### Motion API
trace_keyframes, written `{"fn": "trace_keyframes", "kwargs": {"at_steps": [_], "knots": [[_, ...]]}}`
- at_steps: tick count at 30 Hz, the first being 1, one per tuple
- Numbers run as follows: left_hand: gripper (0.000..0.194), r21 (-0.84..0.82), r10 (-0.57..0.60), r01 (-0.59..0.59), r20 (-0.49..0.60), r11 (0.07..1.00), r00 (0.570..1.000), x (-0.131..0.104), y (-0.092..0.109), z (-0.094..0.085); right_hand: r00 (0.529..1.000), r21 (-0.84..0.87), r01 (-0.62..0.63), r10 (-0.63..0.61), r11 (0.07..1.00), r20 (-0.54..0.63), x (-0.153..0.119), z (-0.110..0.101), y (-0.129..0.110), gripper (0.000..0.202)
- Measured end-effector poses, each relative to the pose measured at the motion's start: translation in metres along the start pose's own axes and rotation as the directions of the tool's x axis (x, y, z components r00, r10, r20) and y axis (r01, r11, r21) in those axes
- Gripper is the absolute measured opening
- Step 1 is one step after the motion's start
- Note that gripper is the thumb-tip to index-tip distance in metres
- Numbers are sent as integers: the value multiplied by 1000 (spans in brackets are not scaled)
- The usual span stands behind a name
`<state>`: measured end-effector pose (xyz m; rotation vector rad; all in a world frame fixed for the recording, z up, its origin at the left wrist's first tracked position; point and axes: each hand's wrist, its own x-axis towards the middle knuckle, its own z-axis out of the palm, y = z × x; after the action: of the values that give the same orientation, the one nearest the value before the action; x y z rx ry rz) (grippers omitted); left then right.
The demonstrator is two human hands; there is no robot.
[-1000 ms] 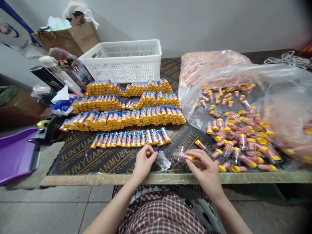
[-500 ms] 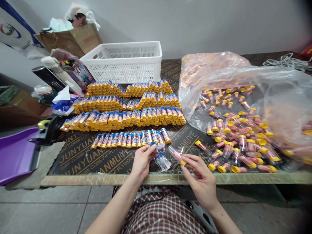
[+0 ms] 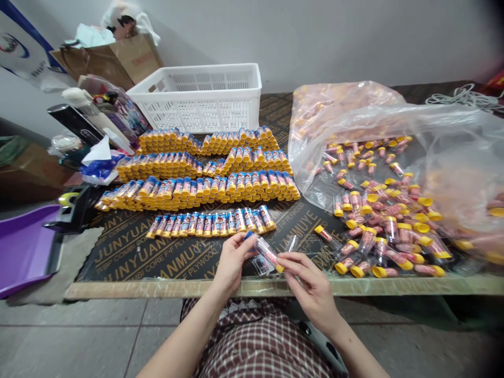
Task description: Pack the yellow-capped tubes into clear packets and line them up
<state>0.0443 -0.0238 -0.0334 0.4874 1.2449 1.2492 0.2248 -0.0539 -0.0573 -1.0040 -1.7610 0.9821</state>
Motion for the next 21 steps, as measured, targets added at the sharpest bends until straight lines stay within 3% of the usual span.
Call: {"fn": "trace_keyframes", "kwargs": {"at_steps": [5,9,14,21], "knots": [[45,23,-171,170,155,985,973,-9,2,3,998,-95,59,-61,994,-25,4,6,5,57],[34,124,-267,244,226,962,937,-16,-2,4,996,-71,95,-94,993,11,9,5,3,80],[32,191,-302,256,271,948,914,-20,-5,4,983,58,101,-108,993,151,10,5,3,87],[31,182,-302,260,266,948,915,-23,-10,4,990,145,59,-77,988,118,5,13,6,89]]}}
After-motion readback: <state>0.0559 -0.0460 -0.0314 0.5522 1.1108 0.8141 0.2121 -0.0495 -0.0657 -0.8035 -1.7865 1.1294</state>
